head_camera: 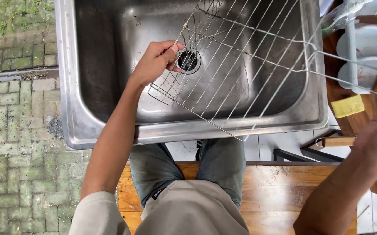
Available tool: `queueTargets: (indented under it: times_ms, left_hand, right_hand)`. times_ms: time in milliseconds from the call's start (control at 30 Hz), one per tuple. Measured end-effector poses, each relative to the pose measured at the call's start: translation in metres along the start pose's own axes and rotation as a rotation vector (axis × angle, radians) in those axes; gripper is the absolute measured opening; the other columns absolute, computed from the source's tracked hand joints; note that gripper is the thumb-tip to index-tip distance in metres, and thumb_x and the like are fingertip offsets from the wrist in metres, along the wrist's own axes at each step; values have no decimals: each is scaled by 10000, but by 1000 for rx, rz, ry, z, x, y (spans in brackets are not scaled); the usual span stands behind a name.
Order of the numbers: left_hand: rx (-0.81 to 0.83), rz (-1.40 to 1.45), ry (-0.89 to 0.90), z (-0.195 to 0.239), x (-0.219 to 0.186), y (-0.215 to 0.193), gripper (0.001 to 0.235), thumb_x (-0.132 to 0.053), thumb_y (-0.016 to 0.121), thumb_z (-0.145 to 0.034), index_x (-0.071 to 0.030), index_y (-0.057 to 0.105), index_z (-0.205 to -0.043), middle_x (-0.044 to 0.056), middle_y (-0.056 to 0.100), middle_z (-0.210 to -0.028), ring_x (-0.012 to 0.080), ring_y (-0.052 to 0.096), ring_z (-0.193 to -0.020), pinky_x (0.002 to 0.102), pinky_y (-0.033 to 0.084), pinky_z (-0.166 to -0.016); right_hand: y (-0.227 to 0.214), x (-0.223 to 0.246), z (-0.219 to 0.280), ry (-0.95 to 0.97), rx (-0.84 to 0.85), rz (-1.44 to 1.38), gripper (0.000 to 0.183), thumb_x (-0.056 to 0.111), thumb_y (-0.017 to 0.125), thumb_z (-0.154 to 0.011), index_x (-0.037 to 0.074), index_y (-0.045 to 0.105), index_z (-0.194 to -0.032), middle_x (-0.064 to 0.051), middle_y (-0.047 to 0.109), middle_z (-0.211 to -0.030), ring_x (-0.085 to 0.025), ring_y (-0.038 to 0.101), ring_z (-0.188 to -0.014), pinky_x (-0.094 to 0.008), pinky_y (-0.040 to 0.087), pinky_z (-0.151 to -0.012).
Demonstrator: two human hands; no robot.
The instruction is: The person cleans a metal grill rack in a stainless steel sink using a steel wool scrubber. They scrub the rack thoroughly, dipping the scrubber into a small plastic container of soapy water to re-wet it as needed.
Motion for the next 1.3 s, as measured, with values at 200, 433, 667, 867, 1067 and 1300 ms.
queueTargets:
  times_ms: [200,433,667,867,1067,1300]
  left_hand:
    - [-87,-366,-55,5,4,10,433,-394,308,-1050,-89,597,-1156,1,481,-727,134,530,-711,343,646,-768]
    - [1,-434,-73,3,11,27,645,-543,223,-1013,-68,431,-1396,103,479,-1540,268,457,-1392,415,339,-1124]
    - [73,-390,-199,9,-3,37,673,-583,209,-983,-151,378,-1471,138,442,-1566,288,387,-1477,447,312,-1152]
    - [14,-467,-334,19,-18,31,953,-766,119,-811,-157,360,-1503,84,431,-1471,186,447,-1358,421,313,-1147]
    - [12,-497,-303,23,-33,32,960,-748,92,-831,-136,394,-1505,87,444,-1506,199,401,-1402,450,290,-1159]
    - [-1,-500,-383,23,-15,32,913,-697,71,-935,-96,333,-1571,175,357,-1603,323,377,-1413,482,241,-1183]
  right_hand:
    - [46,11,39,289,-300,-350,359,302,773,-905,105,552,-1107,-174,824,-1182,-258,867,-1056,-438,805,-918]
    - [32,-18,54,442,-452,-276,515,354,820,-815,149,400,-1033,-102,706,-1052,-270,815,-939,-442,799,-838]
    - [44,-17,58,497,-340,-175,681,540,784,-787,176,440,-1248,-97,755,-1128,-259,834,-835,-327,721,-752]
    - [41,-13,80,447,-317,-246,978,644,585,-770,119,307,-1546,-89,740,-1342,-161,841,-1021,-330,790,-879]
    - [-21,-105,153,496,-241,156,777,691,377,-968,39,542,-1358,-171,682,-1301,-251,744,-1136,-337,655,-960]
    - [-57,-210,270,120,299,1231,403,428,547,-1092,70,724,-1032,-213,742,-1010,-424,684,-1059,-614,469,-1004]
Point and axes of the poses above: each hand's wrist, its own z-axis away from the middle knuckle, its own y-axis out of the palm, x = y × z, the point moved 7 cm from there along -z, towards the middle knuckle
